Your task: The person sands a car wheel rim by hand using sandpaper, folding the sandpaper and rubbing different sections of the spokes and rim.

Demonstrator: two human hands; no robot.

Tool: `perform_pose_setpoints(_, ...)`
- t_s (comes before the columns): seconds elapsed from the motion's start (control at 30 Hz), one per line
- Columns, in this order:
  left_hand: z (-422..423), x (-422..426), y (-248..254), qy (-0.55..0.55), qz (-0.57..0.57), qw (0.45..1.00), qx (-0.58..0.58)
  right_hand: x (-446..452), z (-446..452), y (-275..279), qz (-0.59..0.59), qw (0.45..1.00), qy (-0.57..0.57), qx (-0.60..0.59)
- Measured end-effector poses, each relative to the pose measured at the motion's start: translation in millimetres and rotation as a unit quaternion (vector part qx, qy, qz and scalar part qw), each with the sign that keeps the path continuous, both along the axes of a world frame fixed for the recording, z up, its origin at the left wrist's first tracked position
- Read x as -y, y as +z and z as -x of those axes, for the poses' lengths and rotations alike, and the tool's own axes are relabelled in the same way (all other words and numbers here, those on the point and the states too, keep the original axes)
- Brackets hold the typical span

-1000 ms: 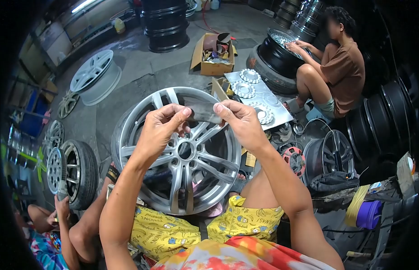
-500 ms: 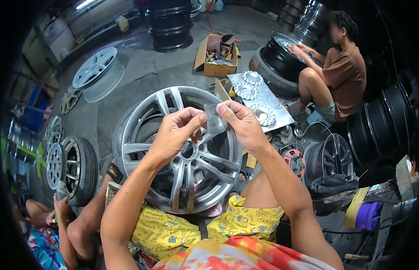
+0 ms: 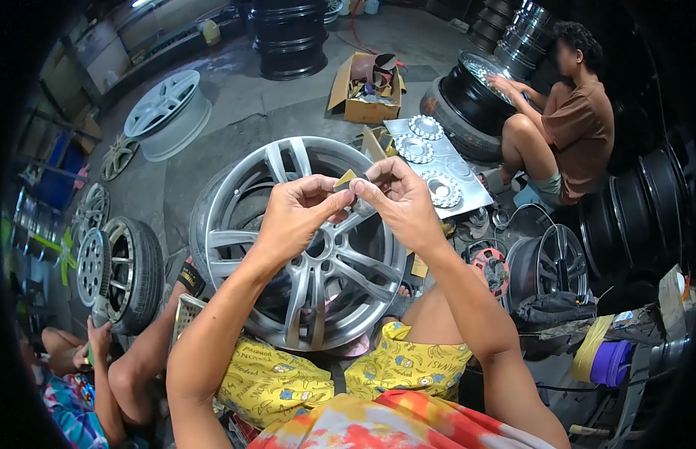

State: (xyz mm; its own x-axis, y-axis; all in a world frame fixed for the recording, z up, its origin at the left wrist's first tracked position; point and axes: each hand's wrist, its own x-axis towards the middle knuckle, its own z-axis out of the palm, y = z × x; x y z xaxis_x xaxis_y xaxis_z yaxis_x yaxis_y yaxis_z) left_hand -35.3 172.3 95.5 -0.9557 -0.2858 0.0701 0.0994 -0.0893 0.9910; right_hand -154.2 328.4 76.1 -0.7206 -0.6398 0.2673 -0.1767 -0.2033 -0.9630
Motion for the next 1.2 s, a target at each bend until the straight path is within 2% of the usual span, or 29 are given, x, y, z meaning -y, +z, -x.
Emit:
perform_pose_setpoints(0.03, 0.0, -0.5, 1.1, 0.011, -0.007, 1.000, 0.006, 2.2, -1.6, 0.4, 0.040, 0.998, 0.002, 0.050)
perform_pose_setpoints(0.07, 0.5, 2.1, -0.3, 0.012, -0.007, 1.000, 0.005, 0.4, -3.5, 5.5, 0.040, 0.998, 0.003, 0.049)
perform_pose_setpoints(0.13, 2.0, 8.6, -4.1, 0.012, 0.012, 1.000, 0.006, -7.4, -8.2, 21.4, -0.044, 0.991, 0.067, 0.103)
perform_pose_setpoints(0.23, -0.6, 9.5, -0.3, 0.021, -0.003, 1.000, 0.018, -10.9, 1.9, 7.4, -0.047, 0.987, 0.106, 0.111)
perform_pose_setpoints(0.33, -1.9, 5.1, 5.6, 0.046, -0.045, 0.997, 0.048, -12.7, 8.5, -2.1, -0.019, 0.992, 0.098, 0.083)
perform_pose_setpoints(0.57, -1.4, 6.6, 2.3, 0.060, -0.025, 0.997, 0.031, -13.7, 6.6, 2.7, -0.047, 0.992, 0.099, 0.064)
perform_pose_setpoints(0.67, -1.8, 9.0, -0.2, 0.047, -0.005, 0.999, 0.019, -11.4, -1.1, 7.6, -0.027, 0.989, 0.111, 0.098)
perform_pose_setpoints(0.77, -1.4, 9.7, -0.2, 0.038, 0.006, 0.999, 0.011, -11.7, 0.4, 4.8, -0.058, 0.989, 0.105, 0.081)
perform_pose_setpoints(0.83, -2.0, 8.7, 1.0, 0.022, -0.032, 0.999, 0.021, -13.7, 8.7, -1.9, -0.085, 0.985, 0.131, 0.069)
perform_pose_setpoints(1.07, -2.4, 9.4, 3.9, 0.020, 0.002, 0.999, 0.028, -14.1, 2.7, -1.5, -0.043, 0.986, 0.133, 0.090)
perform_pose_setpoints(1.2, -2.1, 12.7, 3.3, 0.012, 0.032, 0.999, 0.031, -17.7, 3.9, 3.5, 0.013, 0.965, 0.203, 0.163)
